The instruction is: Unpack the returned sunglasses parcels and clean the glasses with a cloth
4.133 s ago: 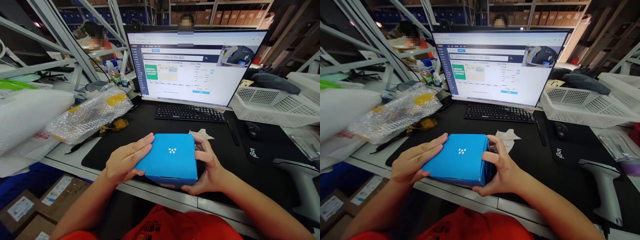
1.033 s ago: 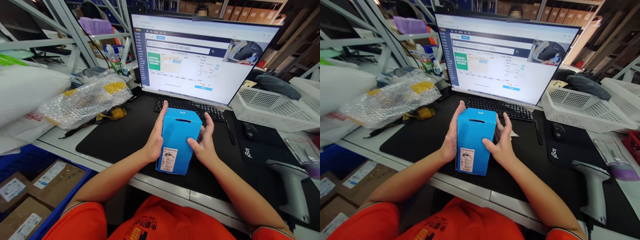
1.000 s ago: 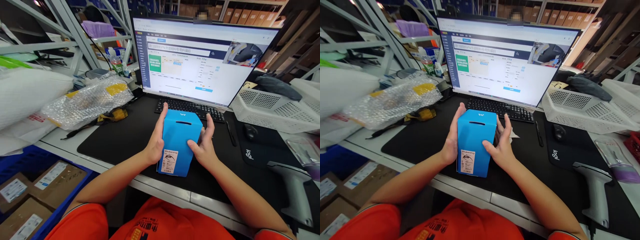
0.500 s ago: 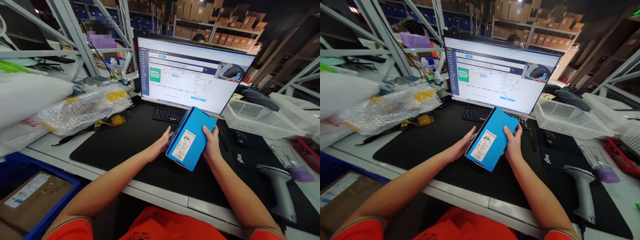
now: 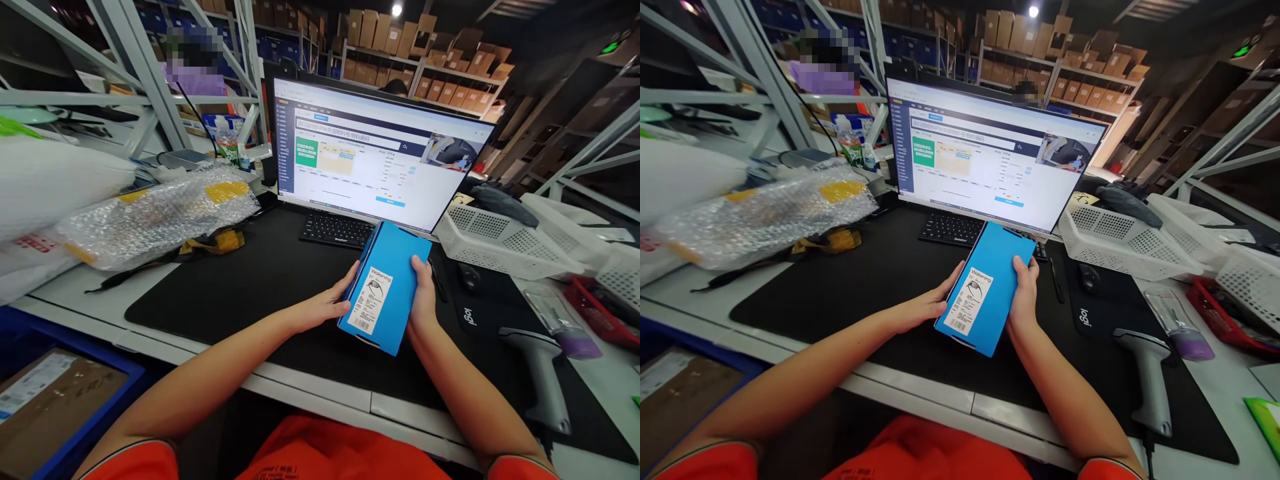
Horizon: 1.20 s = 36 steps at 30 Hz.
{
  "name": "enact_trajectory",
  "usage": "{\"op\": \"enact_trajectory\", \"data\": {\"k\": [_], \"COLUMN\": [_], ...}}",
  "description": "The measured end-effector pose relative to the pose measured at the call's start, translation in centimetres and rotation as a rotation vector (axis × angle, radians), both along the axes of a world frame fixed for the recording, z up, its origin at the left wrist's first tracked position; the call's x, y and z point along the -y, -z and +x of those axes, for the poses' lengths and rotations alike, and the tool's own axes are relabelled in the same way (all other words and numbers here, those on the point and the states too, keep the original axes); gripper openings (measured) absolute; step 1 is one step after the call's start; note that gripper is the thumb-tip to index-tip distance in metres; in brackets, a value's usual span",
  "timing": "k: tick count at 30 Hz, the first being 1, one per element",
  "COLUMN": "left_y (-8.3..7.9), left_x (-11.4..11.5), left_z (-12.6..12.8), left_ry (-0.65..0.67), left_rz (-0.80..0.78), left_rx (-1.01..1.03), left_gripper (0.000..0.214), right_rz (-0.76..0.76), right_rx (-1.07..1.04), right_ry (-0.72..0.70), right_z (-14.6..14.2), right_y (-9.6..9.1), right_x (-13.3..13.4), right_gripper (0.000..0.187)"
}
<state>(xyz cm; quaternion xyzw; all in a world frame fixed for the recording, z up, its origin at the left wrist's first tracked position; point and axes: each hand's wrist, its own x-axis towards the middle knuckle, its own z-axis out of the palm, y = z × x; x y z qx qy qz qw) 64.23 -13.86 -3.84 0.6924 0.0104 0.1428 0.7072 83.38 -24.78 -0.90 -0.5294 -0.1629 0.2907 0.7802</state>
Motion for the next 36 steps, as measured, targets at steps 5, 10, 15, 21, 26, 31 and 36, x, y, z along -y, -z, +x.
{"op": "enact_trajectory", "data": {"k": [5, 10, 15, 21, 26, 31, 36], "left_y": [0.8, 2.6, 2.8, 1.8, 1.1, 0.5, -0.1], "left_x": [1.5, 2.2, 1.7, 2.5, 2.1, -1.2, -2.4], "left_z": [0.2, 0.4, 0.0, -0.4, 0.1, 0.3, 0.8], "left_ry": [0.037, -0.037, -0.053, -0.328, -0.628, -1.016, -1.164], "left_rz": [-0.072, -0.113, -0.167, -0.372, -0.694, -0.659, -0.573], "left_rx": [0.114, 0.137, 0.148, 0.065, 0.048, 0.106, 0.175], "left_gripper": [0.095, 0.099, 0.106, 0.091, 0.067, 0.05, 0.037], "right_rz": [0.009, 0.073, 0.071, 0.256, -0.133, -0.519, -1.166], "right_rx": [0.028, 0.109, 0.227, 0.891, 1.266, 1.566, 1.22], "right_ry": [0.021, 0.061, -0.007, -0.141, -0.289, 0.13, 0.481], "right_z": [-1.0, -2.6, -3.2, -4.5, -0.5, 8.0, 14.3], "right_y": [-1.0, -1.4, -0.7, 1.1, -1.7, -3.8, -1.1], "right_x": [0.3, 0.8, 1.5, 1.2, 2.1, 8.7, 19.5], "right_gripper": [0.068, 0.065, 0.064, 0.072, 0.058, 0.042, 0.066]}}
